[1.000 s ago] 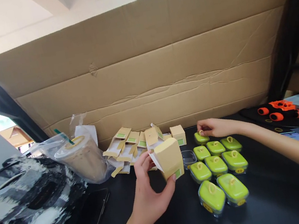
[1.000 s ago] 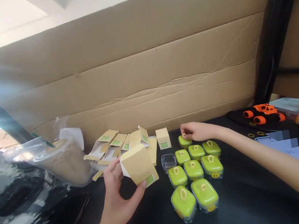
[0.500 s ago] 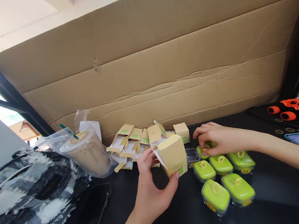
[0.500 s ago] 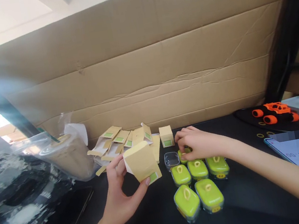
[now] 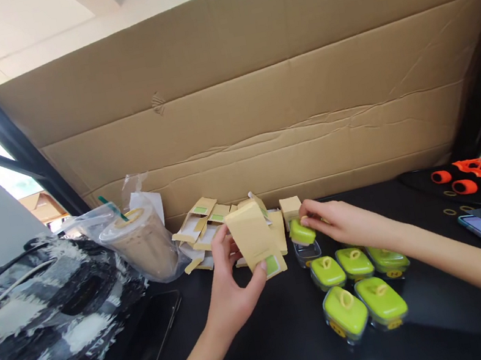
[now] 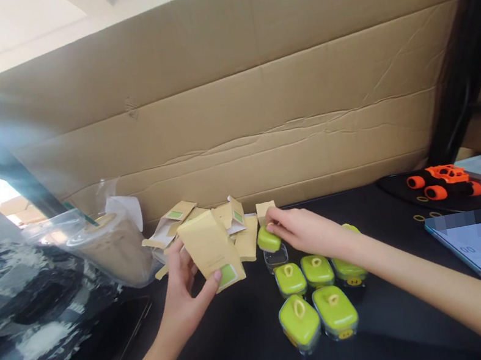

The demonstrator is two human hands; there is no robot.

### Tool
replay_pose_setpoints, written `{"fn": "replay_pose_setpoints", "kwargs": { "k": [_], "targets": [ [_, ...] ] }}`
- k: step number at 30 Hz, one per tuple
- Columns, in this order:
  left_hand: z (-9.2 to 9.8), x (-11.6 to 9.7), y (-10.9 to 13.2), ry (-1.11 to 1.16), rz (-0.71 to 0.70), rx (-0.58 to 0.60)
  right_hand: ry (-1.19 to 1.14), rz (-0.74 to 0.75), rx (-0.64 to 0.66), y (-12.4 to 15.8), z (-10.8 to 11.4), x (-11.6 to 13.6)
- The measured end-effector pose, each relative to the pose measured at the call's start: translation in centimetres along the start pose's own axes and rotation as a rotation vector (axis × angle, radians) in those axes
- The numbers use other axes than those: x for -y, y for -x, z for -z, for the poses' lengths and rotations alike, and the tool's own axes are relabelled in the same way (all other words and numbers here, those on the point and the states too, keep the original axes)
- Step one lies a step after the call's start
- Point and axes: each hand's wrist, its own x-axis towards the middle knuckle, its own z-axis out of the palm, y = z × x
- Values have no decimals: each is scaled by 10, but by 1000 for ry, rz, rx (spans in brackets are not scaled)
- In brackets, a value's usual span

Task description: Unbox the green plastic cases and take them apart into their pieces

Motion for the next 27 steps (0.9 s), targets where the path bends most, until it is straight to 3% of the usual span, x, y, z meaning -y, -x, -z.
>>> {"fn": "replay_pose_setpoints", "kwargs": {
  "k": [5, 12, 21, 27],
  "targets": [
    [-1, 2, 1, 3, 42, 9, 86, 62, 101, 0, -14, 0],
    [-2, 3, 1, -4, 32, 36, 175, 95, 169, 3, -3, -7],
    [-4, -1, 2, 11, 37, 49, 266, 63, 200, 5, -7, -10],
    [-7, -1, 6, 22, 38, 66, 229, 99, 172, 7, 6, -18]
  ]
}}
